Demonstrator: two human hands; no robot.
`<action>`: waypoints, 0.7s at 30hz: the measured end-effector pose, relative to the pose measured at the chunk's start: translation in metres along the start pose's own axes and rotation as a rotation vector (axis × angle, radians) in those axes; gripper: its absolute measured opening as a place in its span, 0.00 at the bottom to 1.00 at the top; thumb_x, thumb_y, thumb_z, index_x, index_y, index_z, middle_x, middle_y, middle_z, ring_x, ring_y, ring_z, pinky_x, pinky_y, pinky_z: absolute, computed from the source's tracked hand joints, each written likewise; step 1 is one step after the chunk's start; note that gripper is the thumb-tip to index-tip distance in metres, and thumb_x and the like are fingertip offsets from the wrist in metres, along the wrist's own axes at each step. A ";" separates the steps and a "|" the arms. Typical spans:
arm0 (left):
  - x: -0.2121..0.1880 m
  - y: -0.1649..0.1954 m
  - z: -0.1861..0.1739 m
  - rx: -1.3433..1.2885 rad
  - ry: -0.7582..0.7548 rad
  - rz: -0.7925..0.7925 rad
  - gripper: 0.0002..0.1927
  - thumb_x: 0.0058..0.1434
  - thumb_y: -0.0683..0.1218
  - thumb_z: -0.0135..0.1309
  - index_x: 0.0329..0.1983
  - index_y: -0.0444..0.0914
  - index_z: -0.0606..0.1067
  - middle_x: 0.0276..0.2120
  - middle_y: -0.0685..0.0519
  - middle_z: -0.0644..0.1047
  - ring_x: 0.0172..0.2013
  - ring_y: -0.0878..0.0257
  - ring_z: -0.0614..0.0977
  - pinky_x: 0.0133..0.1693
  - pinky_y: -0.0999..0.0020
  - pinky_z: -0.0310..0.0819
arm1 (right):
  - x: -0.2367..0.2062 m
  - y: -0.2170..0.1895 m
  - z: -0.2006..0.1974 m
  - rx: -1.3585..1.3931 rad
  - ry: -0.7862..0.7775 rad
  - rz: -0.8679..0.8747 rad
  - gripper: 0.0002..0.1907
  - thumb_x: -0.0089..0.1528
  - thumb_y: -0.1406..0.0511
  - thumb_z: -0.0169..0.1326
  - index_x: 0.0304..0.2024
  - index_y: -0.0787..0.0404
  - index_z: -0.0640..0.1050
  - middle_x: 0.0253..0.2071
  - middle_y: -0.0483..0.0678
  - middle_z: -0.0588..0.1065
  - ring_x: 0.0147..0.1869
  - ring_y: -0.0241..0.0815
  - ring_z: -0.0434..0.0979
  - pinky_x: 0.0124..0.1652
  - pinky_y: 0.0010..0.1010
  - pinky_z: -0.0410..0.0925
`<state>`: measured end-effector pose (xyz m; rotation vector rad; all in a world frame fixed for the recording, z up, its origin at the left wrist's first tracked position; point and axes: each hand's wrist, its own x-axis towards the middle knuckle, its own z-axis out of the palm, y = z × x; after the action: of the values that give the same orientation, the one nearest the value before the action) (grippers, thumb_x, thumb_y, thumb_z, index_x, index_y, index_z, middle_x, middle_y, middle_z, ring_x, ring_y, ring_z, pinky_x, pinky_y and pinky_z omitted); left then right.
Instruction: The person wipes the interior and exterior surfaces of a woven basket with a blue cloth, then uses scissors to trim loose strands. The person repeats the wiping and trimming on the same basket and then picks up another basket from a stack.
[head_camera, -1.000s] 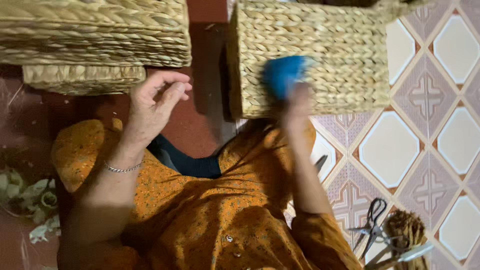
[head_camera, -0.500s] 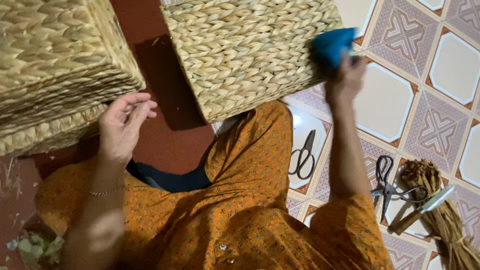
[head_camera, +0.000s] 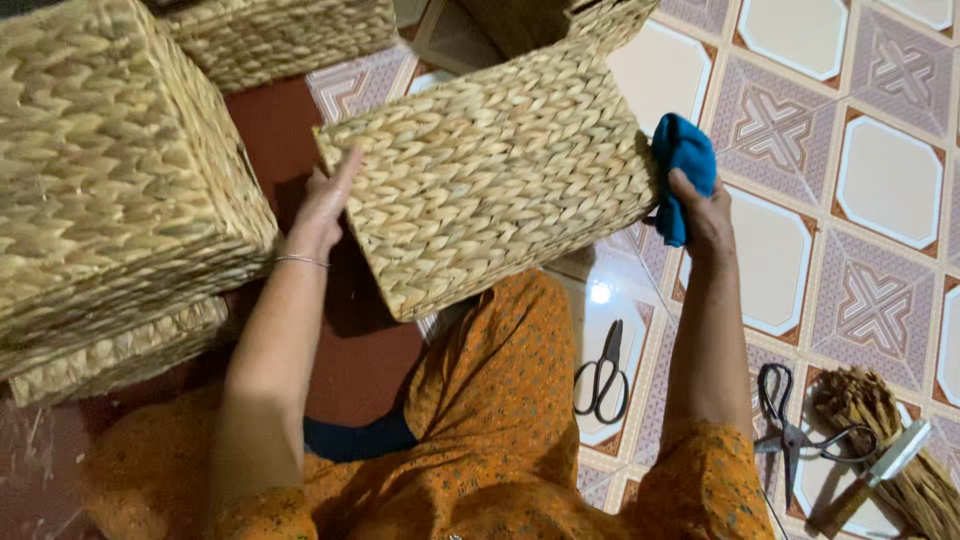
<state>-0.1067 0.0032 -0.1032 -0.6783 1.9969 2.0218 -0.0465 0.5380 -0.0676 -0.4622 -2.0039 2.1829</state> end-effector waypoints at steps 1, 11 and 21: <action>0.001 0.002 0.005 -0.050 -0.047 0.049 0.57 0.58 0.64 0.63 0.77 0.35 0.45 0.70 0.40 0.63 0.68 0.48 0.67 0.63 0.45 0.63 | -0.002 -0.001 0.002 0.011 -0.025 -0.039 0.26 0.62 0.62 0.62 0.61 0.62 0.73 0.47 0.48 0.79 0.42 0.41 0.82 0.32 0.36 0.81; -0.081 0.021 -0.042 0.145 0.097 0.616 0.55 0.68 0.56 0.65 0.80 0.37 0.37 0.78 0.38 0.42 0.78 0.46 0.47 0.76 0.47 0.44 | -0.023 0.061 0.034 0.331 -0.003 -0.150 0.25 0.64 0.61 0.63 0.61 0.61 0.73 0.50 0.44 0.79 0.48 0.35 0.82 0.49 0.28 0.76; -0.191 -0.030 -0.014 0.555 0.071 0.848 0.58 0.53 0.46 0.73 0.79 0.43 0.47 0.74 0.30 0.46 0.73 0.36 0.57 0.73 0.47 0.57 | -0.009 0.071 0.046 0.432 0.075 -0.031 0.23 0.66 0.56 0.59 0.58 0.60 0.73 0.43 0.46 0.79 0.42 0.40 0.80 0.42 0.31 0.75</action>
<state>0.0754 0.0217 -0.0406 0.2774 3.0313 1.5864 -0.0456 0.4847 -0.1339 -0.4379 -1.4300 2.4425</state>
